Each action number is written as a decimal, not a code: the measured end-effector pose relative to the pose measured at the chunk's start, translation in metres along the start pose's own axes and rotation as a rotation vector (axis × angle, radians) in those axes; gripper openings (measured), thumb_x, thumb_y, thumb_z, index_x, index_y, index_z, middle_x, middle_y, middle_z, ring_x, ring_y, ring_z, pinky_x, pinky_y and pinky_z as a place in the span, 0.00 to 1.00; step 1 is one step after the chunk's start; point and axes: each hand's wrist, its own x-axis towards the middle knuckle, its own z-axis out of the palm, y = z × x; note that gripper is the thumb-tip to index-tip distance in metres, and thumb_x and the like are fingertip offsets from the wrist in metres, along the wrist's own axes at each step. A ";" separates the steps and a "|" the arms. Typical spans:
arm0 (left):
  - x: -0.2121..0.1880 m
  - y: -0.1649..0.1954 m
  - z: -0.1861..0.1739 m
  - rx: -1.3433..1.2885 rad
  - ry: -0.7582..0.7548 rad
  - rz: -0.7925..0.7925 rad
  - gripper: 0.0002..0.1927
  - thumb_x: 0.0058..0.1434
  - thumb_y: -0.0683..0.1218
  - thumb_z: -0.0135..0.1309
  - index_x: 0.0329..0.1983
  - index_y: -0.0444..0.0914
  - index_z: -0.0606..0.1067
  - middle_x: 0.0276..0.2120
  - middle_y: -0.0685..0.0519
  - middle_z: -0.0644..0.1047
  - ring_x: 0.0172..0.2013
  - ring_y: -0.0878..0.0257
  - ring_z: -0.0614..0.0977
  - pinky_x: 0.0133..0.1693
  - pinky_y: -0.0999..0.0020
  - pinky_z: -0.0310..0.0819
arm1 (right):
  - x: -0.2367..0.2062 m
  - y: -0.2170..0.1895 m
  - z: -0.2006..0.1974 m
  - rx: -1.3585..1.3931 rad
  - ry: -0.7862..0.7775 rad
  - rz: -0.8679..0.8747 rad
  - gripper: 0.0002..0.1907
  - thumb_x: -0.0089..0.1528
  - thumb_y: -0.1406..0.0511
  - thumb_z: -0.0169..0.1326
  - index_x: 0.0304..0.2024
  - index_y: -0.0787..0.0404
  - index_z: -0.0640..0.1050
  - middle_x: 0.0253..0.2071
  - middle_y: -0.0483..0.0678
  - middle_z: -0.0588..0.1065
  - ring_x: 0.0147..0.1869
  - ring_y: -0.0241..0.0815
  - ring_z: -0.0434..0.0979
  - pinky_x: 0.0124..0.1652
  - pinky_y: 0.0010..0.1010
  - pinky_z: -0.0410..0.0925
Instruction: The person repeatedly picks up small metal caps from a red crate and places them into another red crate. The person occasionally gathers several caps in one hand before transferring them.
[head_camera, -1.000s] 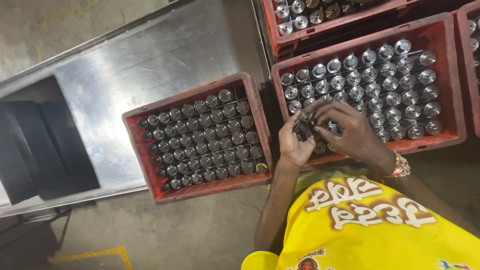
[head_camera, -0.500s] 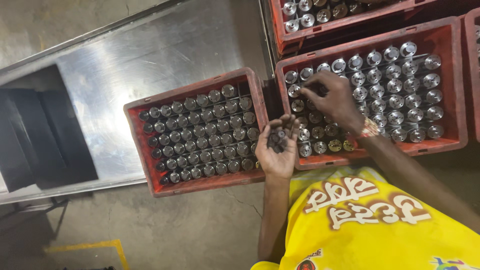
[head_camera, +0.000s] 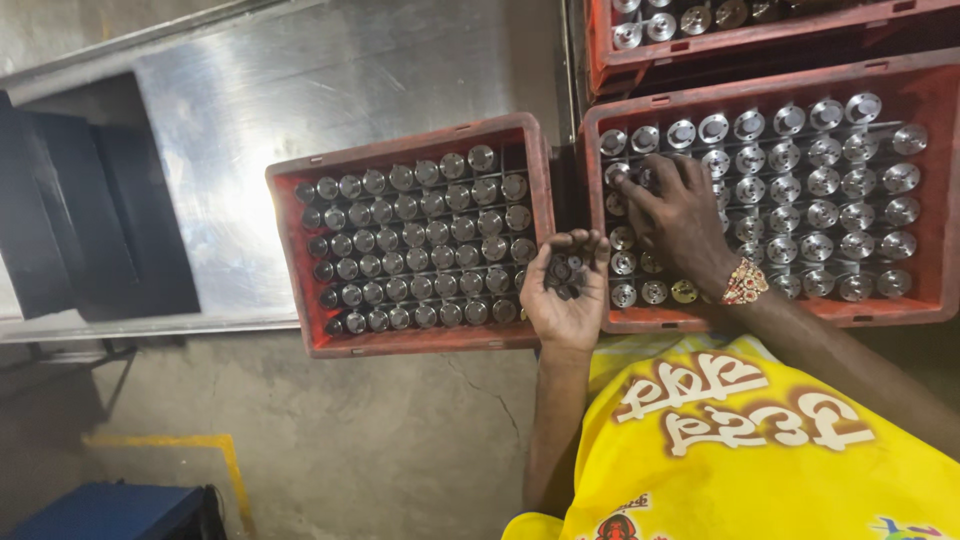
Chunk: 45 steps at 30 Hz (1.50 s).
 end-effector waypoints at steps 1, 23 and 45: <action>0.001 -0.001 0.003 0.027 -0.020 0.003 0.16 0.75 0.45 0.43 0.51 0.28 0.76 0.53 0.37 0.77 0.59 0.45 0.76 0.67 0.50 0.70 | -0.001 0.001 -0.001 0.056 -0.026 0.053 0.14 0.57 0.66 0.64 0.46 0.59 0.84 0.55 0.57 0.74 0.58 0.53 0.71 0.53 0.45 0.67; 0.014 -0.013 -0.001 0.150 -0.080 -0.061 0.21 0.74 0.44 0.39 0.61 0.23 0.69 0.64 0.34 0.71 0.68 0.43 0.70 0.72 0.50 0.62 | -0.007 0.013 -0.039 0.423 0.022 0.360 0.09 0.63 0.71 0.62 0.46 0.63 0.79 0.50 0.50 0.79 0.53 0.45 0.82 0.51 0.35 0.75; 0.031 -0.035 0.013 0.223 0.097 -0.034 0.21 0.71 0.45 0.36 0.53 0.25 0.72 0.55 0.36 0.77 0.61 0.45 0.77 0.67 0.52 0.69 | -0.020 -0.008 -0.074 0.575 0.071 0.360 0.10 0.58 0.69 0.65 0.42 0.62 0.80 0.42 0.50 0.76 0.46 0.47 0.79 0.46 0.37 0.72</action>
